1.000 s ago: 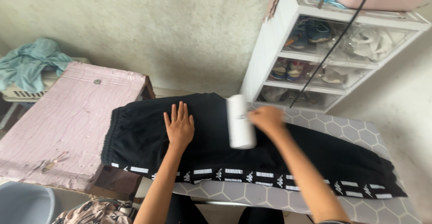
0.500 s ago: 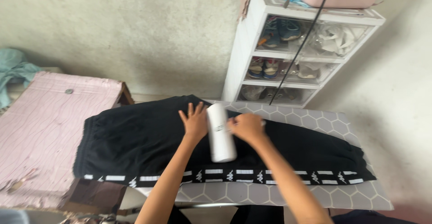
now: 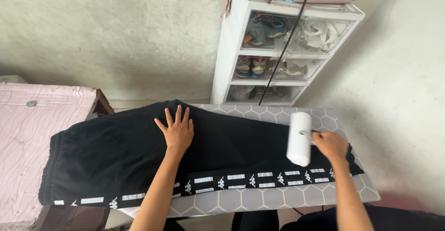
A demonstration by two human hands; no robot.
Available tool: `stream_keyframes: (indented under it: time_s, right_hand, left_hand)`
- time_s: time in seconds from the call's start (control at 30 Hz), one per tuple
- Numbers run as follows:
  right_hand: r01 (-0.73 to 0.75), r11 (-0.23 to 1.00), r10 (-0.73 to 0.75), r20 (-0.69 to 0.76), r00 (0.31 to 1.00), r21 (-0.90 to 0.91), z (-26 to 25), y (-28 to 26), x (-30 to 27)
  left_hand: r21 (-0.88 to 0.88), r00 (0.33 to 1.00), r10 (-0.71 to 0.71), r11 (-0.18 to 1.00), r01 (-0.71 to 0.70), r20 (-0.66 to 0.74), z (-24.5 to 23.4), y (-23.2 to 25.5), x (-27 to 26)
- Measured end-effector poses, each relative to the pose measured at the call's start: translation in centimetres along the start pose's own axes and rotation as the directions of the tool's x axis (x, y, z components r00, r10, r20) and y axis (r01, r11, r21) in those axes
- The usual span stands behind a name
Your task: The person uses a handheld garment steamer to remove wrinkles from a pair of black pants laid on an ironing board. They repeatedly reposition and smooth the pants while steaming different sections, including the legs and waistband.
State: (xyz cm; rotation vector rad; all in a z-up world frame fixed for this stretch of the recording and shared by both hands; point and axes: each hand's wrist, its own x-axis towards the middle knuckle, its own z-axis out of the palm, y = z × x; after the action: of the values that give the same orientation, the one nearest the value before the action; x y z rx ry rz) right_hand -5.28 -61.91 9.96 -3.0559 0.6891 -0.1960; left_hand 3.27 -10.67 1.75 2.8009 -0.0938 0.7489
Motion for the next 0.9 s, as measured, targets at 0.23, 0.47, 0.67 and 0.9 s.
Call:
stream_keyframes:
  time_s: [0.23, 0.47, 0.67, 0.9]
  right_hand:
    - [0.354, 0.835, -0.406, 0.038, 0.913, 0.420, -0.6, -20.4, -3.7]
    - [0.558, 0.817, -0.554, -0.073, 0.829, 0.145, 0.3, -27.8, -3.7]
    - [0.071, 0.992, -0.060, -0.105, 0.993, 0.104, -0.7, -10.0, 0.2]
    - [-0.162, 0.973, 0.162, 0.014, 0.987, 0.164, 0.6, -6.7, -1.5]
  left_hand:
    - [-0.302, 0.945, 0.322, 0.908, -0.289, 0.064, -1.0, 0.8, -0.8]
    - [-0.176, 0.964, 0.232, 0.962, -0.207, 0.133, -1.9, 0.4, -0.7]
    - [-0.234, 0.970, 0.239, 0.947, -0.220, 0.053, -1.7, 0.6, -0.8]
    - [-0.147, 0.967, 0.239, 0.964, -0.224, 0.093, -1.2, 1.5, -0.7]
